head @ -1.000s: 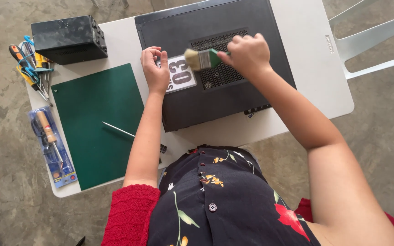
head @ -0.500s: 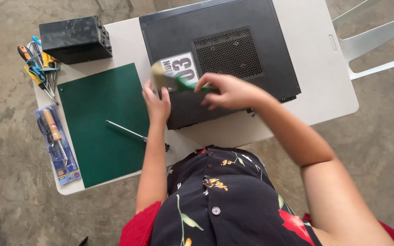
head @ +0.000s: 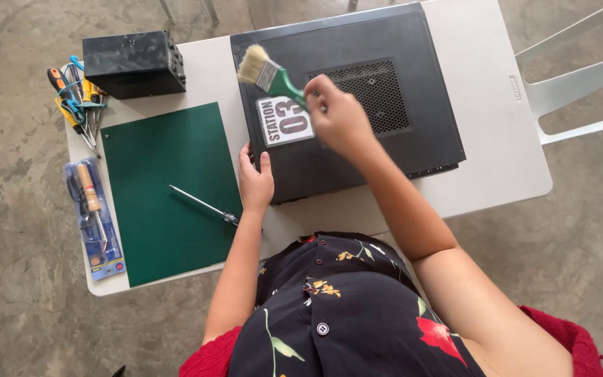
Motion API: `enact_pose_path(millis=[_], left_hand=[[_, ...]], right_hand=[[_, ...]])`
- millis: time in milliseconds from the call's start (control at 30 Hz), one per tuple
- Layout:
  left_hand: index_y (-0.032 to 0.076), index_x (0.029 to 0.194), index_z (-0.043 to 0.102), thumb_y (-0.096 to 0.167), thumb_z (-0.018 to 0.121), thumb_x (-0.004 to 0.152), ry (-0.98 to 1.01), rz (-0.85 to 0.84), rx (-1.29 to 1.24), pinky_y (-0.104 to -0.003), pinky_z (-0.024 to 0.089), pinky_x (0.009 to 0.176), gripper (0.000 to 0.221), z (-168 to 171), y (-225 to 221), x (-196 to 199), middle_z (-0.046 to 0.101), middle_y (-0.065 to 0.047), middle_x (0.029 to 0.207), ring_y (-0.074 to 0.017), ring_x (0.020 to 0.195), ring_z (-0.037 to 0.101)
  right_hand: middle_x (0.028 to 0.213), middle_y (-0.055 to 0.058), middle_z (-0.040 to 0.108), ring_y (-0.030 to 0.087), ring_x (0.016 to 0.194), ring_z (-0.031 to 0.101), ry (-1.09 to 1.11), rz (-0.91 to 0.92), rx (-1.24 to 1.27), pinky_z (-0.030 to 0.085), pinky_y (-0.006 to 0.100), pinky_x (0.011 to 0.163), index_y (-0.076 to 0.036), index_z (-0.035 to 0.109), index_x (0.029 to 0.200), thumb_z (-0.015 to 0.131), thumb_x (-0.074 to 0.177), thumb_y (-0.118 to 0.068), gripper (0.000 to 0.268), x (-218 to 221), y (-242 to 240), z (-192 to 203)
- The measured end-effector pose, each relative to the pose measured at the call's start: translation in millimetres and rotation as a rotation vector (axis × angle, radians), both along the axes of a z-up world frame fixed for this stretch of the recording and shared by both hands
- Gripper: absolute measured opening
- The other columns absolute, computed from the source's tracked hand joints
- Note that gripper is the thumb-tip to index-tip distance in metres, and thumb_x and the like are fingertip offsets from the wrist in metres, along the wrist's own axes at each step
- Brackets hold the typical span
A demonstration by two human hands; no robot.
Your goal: Removing the side panel of a computer case and cleaning the exterior and interior surfaces with a brush.
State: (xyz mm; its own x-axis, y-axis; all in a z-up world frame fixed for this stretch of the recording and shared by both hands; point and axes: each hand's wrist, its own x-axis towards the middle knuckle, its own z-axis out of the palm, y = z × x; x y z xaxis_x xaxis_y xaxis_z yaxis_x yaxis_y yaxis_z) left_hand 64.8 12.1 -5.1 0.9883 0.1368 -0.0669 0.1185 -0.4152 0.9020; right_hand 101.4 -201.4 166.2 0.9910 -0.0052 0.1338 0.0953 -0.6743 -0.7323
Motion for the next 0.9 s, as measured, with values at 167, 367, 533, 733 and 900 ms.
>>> enact_pose_path(millis=[167,367,533,733,900], left_hand=[[0.006,0.155,0.042,0.04,0.052,0.11,0.047,-0.011,-0.042,-0.049,0.05,0.113,0.057,11.8,0.6,-0.3,0.053,-0.019,0.151,-0.0369,0.137,0.057],[0.005,0.157,0.04,0.043,0.049,0.108,0.071,-0.018,-0.078,-0.045,0.045,0.116,0.063,13.3,0.2,3.6,0.05,-0.016,0.156,-0.0333,0.144,0.051],[0.006,0.157,0.041,0.042,0.05,0.108,0.097,-0.006,-0.07,-0.045,0.046,0.114,0.062,14.5,2.2,-2.0,0.051,-0.015,0.155,-0.0322,0.142,0.052],[0.005,0.155,0.04,0.04,0.05,0.108,0.06,-0.025,-0.081,-0.043,0.043,0.118,0.059,13.7,1.5,0.5,0.05,-0.016,0.154,-0.0311,0.143,0.05],[0.006,0.154,0.043,0.04,0.05,0.107,0.052,-0.005,-0.083,-0.043,0.047,0.115,0.059,14.6,1.5,0.3,0.055,-0.013,0.151,-0.0295,0.139,0.054]], right_hand=[[0.076,-0.001,0.066,0.013,0.066,0.065,0.232,0.281,0.116,0.054,0.032,0.068,-0.023,0.069,0.123,0.062,0.105,-0.022,0.02,46.1,-29.6,11.1],[0.08,0.0,0.062,0.011,0.06,0.048,0.471,0.111,0.072,0.041,0.028,0.055,-0.024,0.068,0.122,0.057,0.105,-0.024,0.02,68.2,-73.3,2.4],[0.092,0.024,0.065,0.05,0.076,0.071,0.038,-0.52,-0.648,0.058,0.06,0.059,-0.013,0.054,0.124,0.05,0.106,-0.012,0.019,97.0,-165.8,-71.8],[0.082,-0.002,0.066,0.007,0.052,0.039,0.3,-0.002,0.063,0.031,0.027,0.048,-0.021,0.075,0.109,0.056,0.105,-0.012,0.021,27.2,-37.9,24.6],[0.096,0.017,0.071,0.041,0.079,0.072,0.059,-0.495,-0.365,0.059,0.052,0.071,-0.023,0.078,0.116,0.056,0.096,-0.007,0.034,83.9,-149.4,-66.8]])
